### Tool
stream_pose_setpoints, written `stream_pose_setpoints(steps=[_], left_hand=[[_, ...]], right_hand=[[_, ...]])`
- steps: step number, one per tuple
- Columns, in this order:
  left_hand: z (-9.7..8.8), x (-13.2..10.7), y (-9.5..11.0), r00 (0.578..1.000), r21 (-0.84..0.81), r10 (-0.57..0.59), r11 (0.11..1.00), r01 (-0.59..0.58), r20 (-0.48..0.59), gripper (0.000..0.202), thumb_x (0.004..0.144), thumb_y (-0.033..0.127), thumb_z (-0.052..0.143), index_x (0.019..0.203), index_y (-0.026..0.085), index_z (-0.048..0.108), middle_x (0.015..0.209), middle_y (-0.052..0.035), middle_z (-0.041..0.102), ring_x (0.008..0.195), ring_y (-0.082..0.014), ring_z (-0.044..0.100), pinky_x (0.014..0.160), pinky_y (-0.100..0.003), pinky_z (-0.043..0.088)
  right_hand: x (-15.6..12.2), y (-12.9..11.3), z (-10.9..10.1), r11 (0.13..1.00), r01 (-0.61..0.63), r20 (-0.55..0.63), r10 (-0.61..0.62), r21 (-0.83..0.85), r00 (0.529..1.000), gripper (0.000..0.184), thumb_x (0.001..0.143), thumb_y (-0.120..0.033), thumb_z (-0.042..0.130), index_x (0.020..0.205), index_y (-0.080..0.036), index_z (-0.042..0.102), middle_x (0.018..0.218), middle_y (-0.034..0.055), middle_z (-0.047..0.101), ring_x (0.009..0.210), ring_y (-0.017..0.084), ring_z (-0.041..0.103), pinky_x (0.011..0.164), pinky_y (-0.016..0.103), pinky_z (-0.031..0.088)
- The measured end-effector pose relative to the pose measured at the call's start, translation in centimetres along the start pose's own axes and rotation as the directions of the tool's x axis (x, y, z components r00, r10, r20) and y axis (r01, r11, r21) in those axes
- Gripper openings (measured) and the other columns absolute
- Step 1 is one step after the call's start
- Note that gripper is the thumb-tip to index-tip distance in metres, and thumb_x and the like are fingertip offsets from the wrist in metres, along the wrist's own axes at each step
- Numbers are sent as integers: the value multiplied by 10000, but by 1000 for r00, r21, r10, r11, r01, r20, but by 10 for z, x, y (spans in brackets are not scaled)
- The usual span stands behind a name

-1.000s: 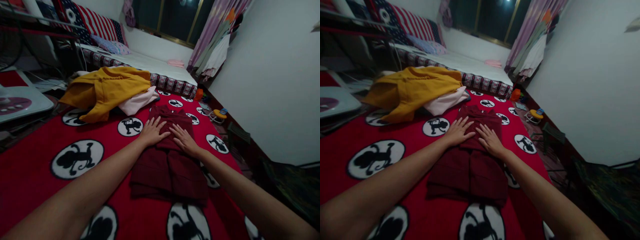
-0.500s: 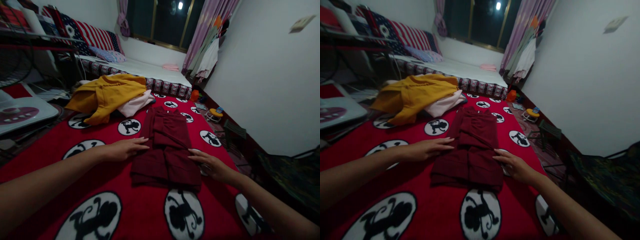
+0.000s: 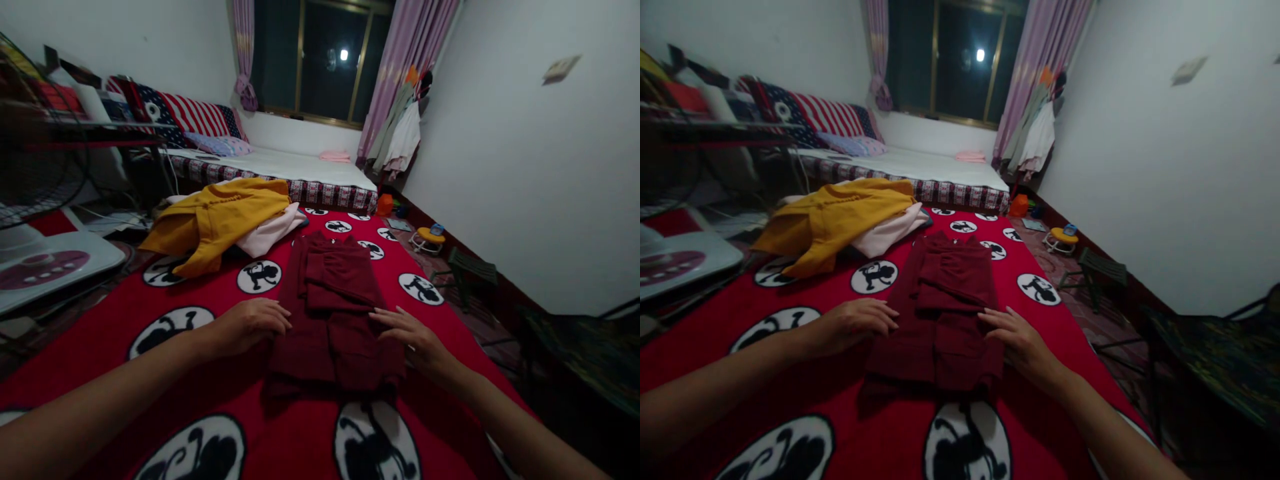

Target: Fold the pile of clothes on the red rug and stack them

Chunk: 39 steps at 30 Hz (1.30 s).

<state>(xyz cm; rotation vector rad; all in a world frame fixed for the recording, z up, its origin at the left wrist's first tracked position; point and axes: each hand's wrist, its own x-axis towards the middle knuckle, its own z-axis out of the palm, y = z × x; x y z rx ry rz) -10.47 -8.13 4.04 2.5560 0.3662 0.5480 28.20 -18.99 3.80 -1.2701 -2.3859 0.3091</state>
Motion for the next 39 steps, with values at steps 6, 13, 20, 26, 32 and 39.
stream_pose_setpoints(steps=[6,13,20,26,32,39], left_hand=[[-6,-25,33,998,-65,-61,996,63,30,189,916,267,530,992,289,702,1065,-25,730,1078,-186,636,1027,-357,435],[-64,39,23,876,-458,-414,847,270,-249,305,791,472,643,861,186,724,792,-35,724,697,-182,646,654,-290,520],[-58,151,-87,488,-441,-749,660,607,-449,284,681,390,683,765,119,674,651,-56,670,674,-210,631,613,-286,465],[-32,155,-126,434,-301,-712,656,692,-552,119,672,267,667,623,160,647,699,-80,698,820,-269,653,741,-313,447],[-46,154,-119,451,-229,-670,674,702,-589,181,761,299,606,833,147,673,894,-96,726,871,-238,653,779,-288,459],[-39,103,-78,568,-1,-488,760,650,-663,224,835,342,537,858,170,679,880,-62,710,813,-208,637,746,-284,442]], right_hand=[[-19,-32,-10,982,-44,65,32,183,997,336,938,-277,423,1193,-388,611,1250,48,645,1225,229,551,1144,530,238],[49,-9,-50,748,-227,-219,446,624,868,330,795,-554,604,898,-269,736,914,75,748,887,288,694,782,431,554],[151,97,-16,635,-552,-389,771,541,505,314,736,-455,612,601,-172,634,501,50,617,615,252,646,587,336,491],[154,115,1,735,-565,-503,673,374,543,205,746,-330,588,630,-176,662,657,90,687,770,269,647,726,334,465],[162,123,-11,802,-524,-489,593,287,640,208,779,-283,591,884,-135,692,833,72,722,803,222,648,743,308,479],[110,70,-6,916,-391,-634,356,92,686,162,847,-275,563,967,-182,620,970,91,653,875,216,606,826,357,466]])
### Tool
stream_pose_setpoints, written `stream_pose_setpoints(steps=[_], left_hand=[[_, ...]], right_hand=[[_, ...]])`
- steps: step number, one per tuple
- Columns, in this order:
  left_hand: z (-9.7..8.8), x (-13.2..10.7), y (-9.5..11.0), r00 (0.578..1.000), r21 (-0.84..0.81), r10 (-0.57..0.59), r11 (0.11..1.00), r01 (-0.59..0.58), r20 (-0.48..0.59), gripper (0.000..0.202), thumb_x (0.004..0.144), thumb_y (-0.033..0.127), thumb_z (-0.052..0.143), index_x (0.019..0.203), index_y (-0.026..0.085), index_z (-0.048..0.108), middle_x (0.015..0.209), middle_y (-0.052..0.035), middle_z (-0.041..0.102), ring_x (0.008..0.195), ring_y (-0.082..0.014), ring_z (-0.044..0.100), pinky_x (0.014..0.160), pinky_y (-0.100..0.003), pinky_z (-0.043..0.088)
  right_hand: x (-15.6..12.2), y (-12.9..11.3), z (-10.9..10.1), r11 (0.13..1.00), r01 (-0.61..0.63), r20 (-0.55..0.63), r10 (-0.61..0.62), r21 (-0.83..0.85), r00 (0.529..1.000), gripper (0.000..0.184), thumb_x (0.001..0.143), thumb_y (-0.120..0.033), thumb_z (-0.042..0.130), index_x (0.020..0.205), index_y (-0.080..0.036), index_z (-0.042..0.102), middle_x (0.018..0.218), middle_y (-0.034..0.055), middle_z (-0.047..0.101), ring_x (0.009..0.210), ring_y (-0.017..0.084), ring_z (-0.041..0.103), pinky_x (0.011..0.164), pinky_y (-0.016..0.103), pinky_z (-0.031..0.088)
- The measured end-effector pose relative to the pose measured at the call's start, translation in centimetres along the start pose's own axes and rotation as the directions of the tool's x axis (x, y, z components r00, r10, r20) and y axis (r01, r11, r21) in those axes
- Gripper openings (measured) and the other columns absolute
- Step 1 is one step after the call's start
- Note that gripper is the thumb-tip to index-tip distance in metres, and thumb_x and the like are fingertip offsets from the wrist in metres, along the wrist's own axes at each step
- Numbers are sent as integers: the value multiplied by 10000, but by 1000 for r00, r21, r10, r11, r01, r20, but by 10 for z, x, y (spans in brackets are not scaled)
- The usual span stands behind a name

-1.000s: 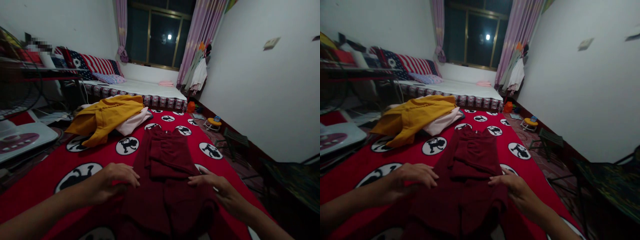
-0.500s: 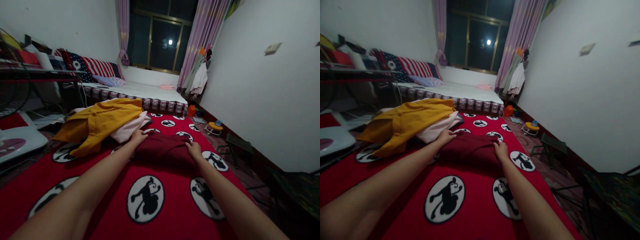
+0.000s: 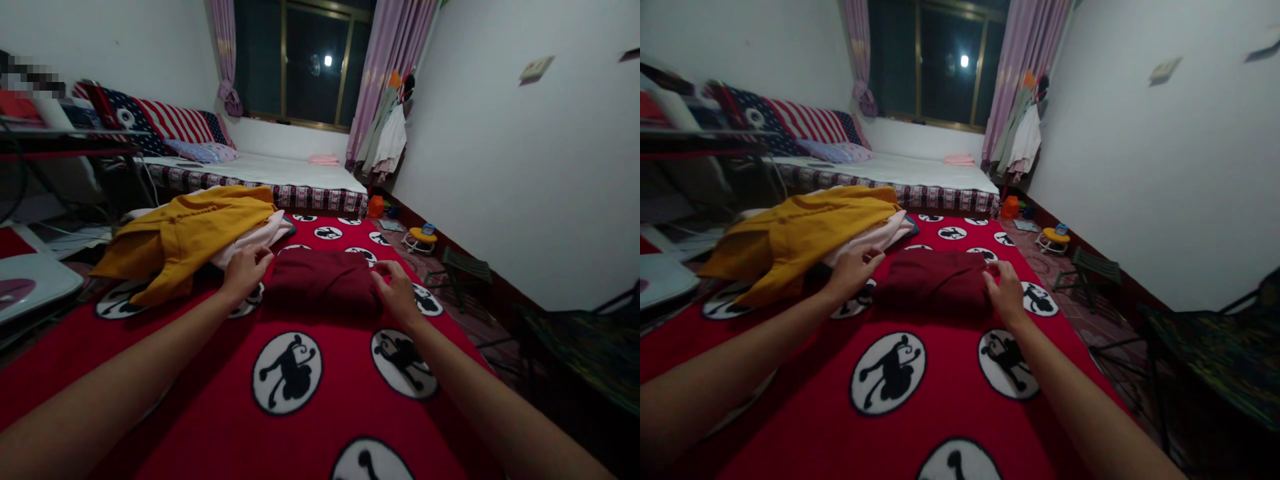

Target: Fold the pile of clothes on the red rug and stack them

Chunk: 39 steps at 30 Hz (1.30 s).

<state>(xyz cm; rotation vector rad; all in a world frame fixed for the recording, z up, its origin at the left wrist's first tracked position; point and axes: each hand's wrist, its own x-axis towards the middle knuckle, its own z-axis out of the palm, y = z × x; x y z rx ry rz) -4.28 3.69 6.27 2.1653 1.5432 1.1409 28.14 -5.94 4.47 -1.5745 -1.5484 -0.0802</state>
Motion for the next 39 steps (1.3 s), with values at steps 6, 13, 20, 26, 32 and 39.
stream_pose_setpoints(steps=[6,13,20,26,32,39], left_hand=[[-15,-64,1,981,-110,127,988,-111,148,263,812,451,606,858,206,692,835,-14,706,701,-164,608,663,-260,428],[-5,-65,4,957,-87,244,969,-233,153,149,822,342,609,793,197,631,813,-20,676,751,-168,601,698,-268,417],[-27,-51,-9,951,78,242,962,-261,192,155,850,349,552,805,207,593,794,-12,653,699,-164,571,648,-264,390],[-29,-55,-12,943,150,222,953,-264,249,87,843,285,573,819,205,596,818,-13,655,728,-170,585,649,-263,394],[-37,-59,25,868,268,251,882,-387,428,131,822,313,641,754,202,651,835,-38,648,845,-211,604,692,-282,430],[-10,-43,83,707,-47,579,786,-617,406,245,944,266,471,1029,201,691,1105,-52,669,1022,-175,620,904,-271,456]], right_hand=[[-57,-25,-21,913,378,197,-346,-156,917,121,849,-228,615,967,-235,644,999,70,641,939,234,573,817,364,432],[-44,-32,-7,684,603,362,-485,-411,796,135,907,-186,536,832,-215,645,858,50,626,819,205,509,744,336,329],[-31,-20,-31,577,715,487,-529,-394,695,165,914,-125,466,813,-175,586,802,61,573,758,205,451,717,332,286],[-36,-4,-50,593,712,508,-510,-377,694,173,908,-104,441,813,-176,567,804,57,569,756,198,462,746,329,310],[-52,-22,-38,890,334,409,-192,-311,892,118,871,-291,555,902,-177,552,912,61,607,780,181,547,666,276,362],[-34,-16,-17,936,-272,343,337,-222,877,263,830,-388,525,649,-197,533,629,20,610,616,164,576,580,258,371]])
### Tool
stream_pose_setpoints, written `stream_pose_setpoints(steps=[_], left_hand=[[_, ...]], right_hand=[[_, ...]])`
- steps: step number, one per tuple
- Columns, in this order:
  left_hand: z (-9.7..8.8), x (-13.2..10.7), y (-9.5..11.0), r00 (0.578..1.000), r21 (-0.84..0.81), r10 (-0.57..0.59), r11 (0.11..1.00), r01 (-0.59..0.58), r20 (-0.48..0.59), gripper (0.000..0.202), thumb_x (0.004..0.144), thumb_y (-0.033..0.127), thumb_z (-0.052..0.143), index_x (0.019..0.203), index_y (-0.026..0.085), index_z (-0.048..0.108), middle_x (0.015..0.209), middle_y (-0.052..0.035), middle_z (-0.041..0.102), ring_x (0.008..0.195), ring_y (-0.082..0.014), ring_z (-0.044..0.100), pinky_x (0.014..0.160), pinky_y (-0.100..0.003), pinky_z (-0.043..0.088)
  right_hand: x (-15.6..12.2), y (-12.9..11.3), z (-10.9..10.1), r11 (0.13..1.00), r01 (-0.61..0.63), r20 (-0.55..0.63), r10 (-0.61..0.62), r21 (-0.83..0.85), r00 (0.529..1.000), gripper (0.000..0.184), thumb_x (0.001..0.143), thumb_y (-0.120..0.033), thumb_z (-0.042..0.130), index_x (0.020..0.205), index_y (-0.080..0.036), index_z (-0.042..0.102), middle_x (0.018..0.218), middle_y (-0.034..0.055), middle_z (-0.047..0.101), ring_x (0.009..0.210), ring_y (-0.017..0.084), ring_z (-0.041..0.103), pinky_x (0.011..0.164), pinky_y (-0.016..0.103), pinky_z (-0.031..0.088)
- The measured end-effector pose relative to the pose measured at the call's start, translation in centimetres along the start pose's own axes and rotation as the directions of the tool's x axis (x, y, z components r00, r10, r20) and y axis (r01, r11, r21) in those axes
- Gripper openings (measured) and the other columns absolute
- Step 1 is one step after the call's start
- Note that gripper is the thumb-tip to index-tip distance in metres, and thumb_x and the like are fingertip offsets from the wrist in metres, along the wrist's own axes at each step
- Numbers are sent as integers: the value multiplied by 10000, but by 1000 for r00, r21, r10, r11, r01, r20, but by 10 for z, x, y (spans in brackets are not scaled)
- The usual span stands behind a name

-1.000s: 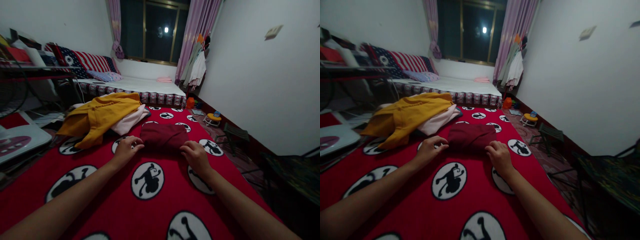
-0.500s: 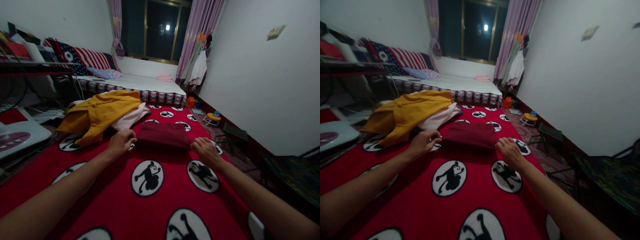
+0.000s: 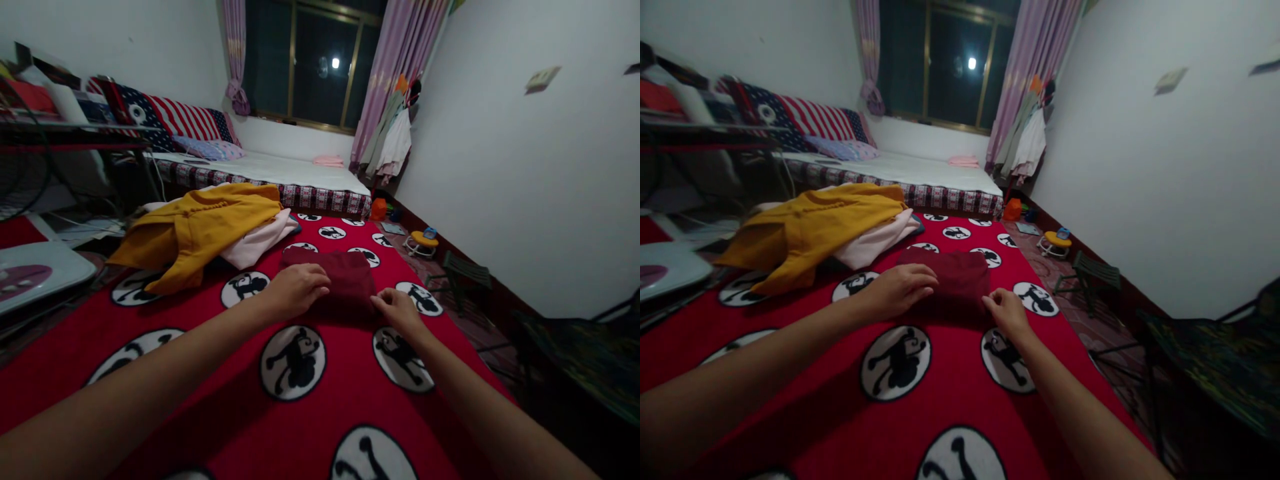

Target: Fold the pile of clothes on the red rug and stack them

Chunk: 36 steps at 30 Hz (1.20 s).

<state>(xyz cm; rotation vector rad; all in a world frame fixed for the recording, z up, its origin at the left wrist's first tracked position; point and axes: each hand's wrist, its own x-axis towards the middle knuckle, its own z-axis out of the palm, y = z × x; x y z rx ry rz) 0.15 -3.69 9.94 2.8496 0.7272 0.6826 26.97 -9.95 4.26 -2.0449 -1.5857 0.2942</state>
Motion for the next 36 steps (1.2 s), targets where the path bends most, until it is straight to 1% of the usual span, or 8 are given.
stream_pose_setpoints(steps=[6,11,16,23,27,30,33,36], left_hand=[[39,32,-21,965,52,-41,998,28,261,410,985,286,351,1333,141,511,1457,-115,449,1349,-235,411,1111,-384,322],[53,39,-25,925,123,-210,976,180,318,543,978,377,274,1440,106,365,1529,-152,305,1400,-284,315,1129,-464,275],[64,33,-41,876,83,-343,938,335,340,680,950,549,234,1517,176,189,1586,-115,107,1464,-275,86,1157,-513,147],[64,29,-58,836,26,-461,879,475,297,879,820,803,192,1511,261,222,1596,-79,60,1467,-290,41,1156,-530,116],[59,46,-46,806,161,-520,854,494,283,804,887,709,192,1469,176,344,1564,-146,208,1450,-321,156,1140,-572,119],[61,58,-47,857,154,-417,909,388,302,649,962,521,188,1468,141,331,1553,-145,248,1448,-286,179,1143,-568,120],[67,58,-67,881,38,-297,952,305,369,572,983,452,157,1505,228,230,1586,-68,156,1465,-257,101,1139,-577,126],[71,51,-97,903,83,-314,949,303,292,549,986,471,191,1491,269,271,1591,-46,152,1467,-258,75,1150,-551,110]], right_hand=[[0,-17,-1,917,99,-229,-199,-387,953,101,767,-218,527,785,-194,623,892,84,661,810,230,618,693,318,423],[6,-62,25,884,434,-82,-452,-174,888,427,908,-223,349,1289,-145,525,1385,138,502,1282,219,450,1067,396,333],[33,-62,48,929,270,268,-201,-252,942,615,970,-494,225,1501,-187,263,1581,75,193,1461,255,118,1141,570,115],[69,-29,29,882,79,296,71,-465,953,597,982,-459,141,1524,-210,153,1604,42,40,1471,224,33,1124,601,131],[71,-54,28,839,141,208,-34,-526,978,530,950,-346,325,1425,-125,402,1540,147,293,1431,283,212,1115,608,119],[71,-73,41,883,295,195,-238,-364,952,494,966,-285,283,1428,-156,399,1533,113,322,1436,238,216,1132,541,160],[77,-73,54,924,327,320,-255,-197,913,506,1002,-369,194,1475,-240,319,1568,44,247,1451,209,175,1139,513,178],[90,-60,61,930,277,341,-185,-243,922,533,998,-434,221,1484,-233,305,1586,46,176,1464,227,110,1149,534,111]])
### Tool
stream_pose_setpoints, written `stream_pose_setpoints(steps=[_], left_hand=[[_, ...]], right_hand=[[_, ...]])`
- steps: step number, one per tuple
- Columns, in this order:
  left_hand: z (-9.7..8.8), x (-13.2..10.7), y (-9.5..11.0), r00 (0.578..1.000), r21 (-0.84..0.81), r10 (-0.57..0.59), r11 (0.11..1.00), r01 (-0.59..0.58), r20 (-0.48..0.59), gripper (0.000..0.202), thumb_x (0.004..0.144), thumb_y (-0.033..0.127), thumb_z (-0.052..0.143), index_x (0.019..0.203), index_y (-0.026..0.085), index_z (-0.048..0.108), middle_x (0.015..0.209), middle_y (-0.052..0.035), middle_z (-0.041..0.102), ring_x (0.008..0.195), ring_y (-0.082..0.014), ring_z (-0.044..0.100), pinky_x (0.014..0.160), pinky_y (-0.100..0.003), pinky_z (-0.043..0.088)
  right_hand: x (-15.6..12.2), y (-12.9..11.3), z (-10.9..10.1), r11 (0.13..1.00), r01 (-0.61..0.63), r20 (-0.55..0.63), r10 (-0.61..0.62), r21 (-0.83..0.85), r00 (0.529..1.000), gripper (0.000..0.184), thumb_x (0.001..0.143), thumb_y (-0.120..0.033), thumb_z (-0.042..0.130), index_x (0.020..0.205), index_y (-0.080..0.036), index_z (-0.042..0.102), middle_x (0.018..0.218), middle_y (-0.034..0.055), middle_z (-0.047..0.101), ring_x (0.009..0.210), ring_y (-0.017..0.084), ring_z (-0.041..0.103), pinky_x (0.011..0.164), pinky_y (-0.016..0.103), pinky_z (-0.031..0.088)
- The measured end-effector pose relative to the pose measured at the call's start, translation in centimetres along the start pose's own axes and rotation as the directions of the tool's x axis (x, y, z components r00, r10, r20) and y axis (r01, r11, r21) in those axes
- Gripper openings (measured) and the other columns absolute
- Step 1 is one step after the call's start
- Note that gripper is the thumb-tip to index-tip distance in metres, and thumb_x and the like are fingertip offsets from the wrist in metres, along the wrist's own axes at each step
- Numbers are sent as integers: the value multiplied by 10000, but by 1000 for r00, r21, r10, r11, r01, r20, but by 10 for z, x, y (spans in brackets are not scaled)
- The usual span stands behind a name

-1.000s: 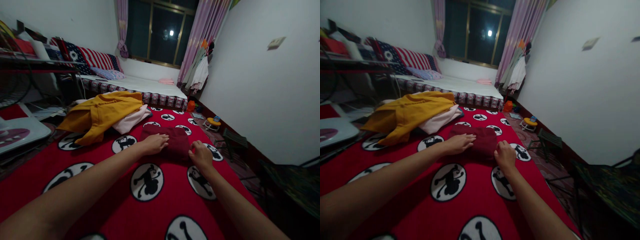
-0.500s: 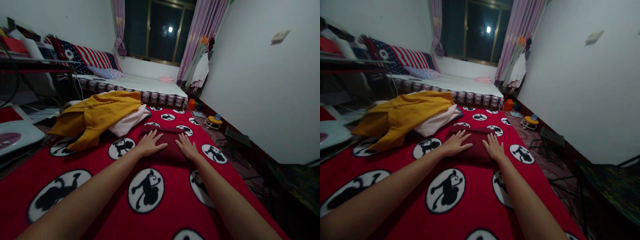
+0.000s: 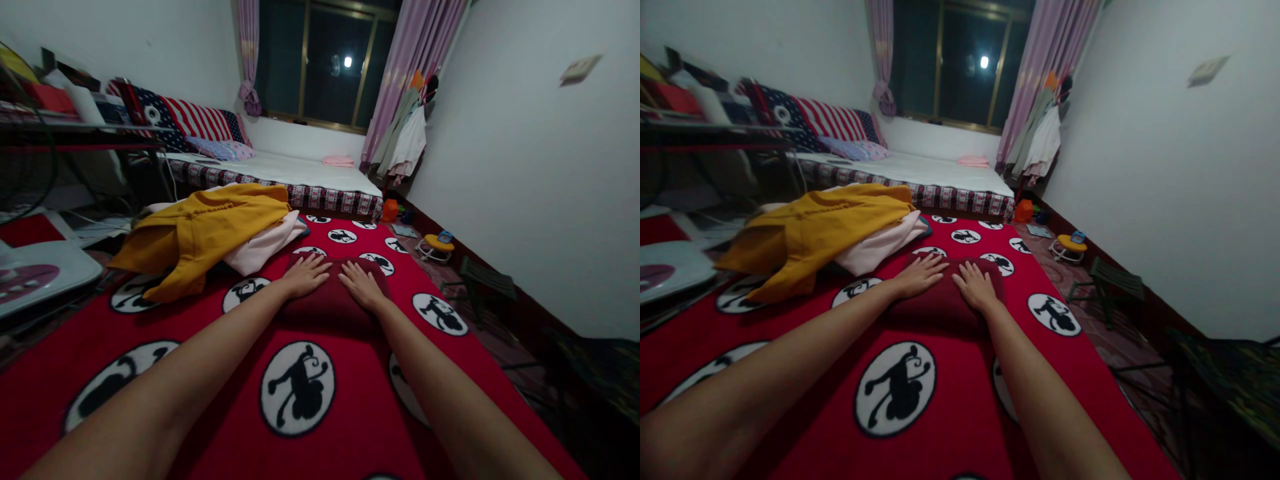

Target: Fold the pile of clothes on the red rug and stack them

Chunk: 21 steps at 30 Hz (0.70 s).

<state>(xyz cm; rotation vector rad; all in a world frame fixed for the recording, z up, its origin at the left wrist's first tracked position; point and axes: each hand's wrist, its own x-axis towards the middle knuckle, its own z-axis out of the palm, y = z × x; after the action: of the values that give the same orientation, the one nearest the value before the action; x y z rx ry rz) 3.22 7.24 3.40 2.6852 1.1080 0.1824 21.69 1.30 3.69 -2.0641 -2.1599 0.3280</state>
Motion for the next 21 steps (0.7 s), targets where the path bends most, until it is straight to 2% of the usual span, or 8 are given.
stream_pose_setpoints(steps=[3,5,7,11,15,18,21], left_hand=[[5,4,-24,990,74,-84,993,93,-109,530,990,432,222,1490,262,270,1580,-68,204,1458,-254,143,1145,-562,113],[7,8,-32,981,87,-134,985,148,-142,531,987,436,237,1486,259,274,1569,-76,241,1450,-257,179,1139,-576,117],[9,12,-35,973,94,-165,979,181,-163,541,979,456,262,1473,237,304,1549,-89,293,1439,-277,207,1136,-578,120],[10,16,-35,955,116,-199,967,228,-219,499,967,445,325,1379,188,442,1448,-137,447,1389,-327,294,1118,-593,122],[3,15,-34,944,160,-197,956,245,-264,349,944,330,408,1176,158,604,1267,-163,585,1262,-307,448,1125,-546,108],[-6,17,-31,942,182,-206,949,258,-265,261,891,283,498,1046,159,667,1165,-165,636,1185,-323,504,1102,-522,178],[-15,19,-25,941,184,-233,942,281,-244,188,826,281,587,936,178,700,1036,-143,690,1115,-336,552,1040,-487,300]], right_hand=[[10,13,2,995,-88,-54,85,-42,995,555,993,-423,246,1492,-183,284,1586,68,174,1464,247,94,1146,539,120],[14,17,4,988,-145,-114,139,-46,984,542,990,-389,267,1479,-159,314,1577,90,208,1457,257,129,1141,526,154],[14,18,6,975,-221,-194,210,-36,958,521,982,-349,296,1457,-140,354,1560,121,253,1441,259,190,1134,503,187],[10,18,6,923,-383,-307,377,44,874,497,957,-341,363,1405,-131,414,1495,166,367,1370,292,334,1058,490,320],[11,16,-3,904,-428,-344,405,7,847,473,911,-363,490,1308,-105,491,1321,218,536,1233,333,480,944,489,415],[17,15,-16,891,-454,-310,424,-28,851,508,846,-360,607,1270,-98,513,1276,228,566,1204,336,512,936,459,418],[21,19,-29,886,-463,-183,458,16,870,499,761,-402,685,1173,-136,594,1167,188,643,1073,306,611,838,388,470]])
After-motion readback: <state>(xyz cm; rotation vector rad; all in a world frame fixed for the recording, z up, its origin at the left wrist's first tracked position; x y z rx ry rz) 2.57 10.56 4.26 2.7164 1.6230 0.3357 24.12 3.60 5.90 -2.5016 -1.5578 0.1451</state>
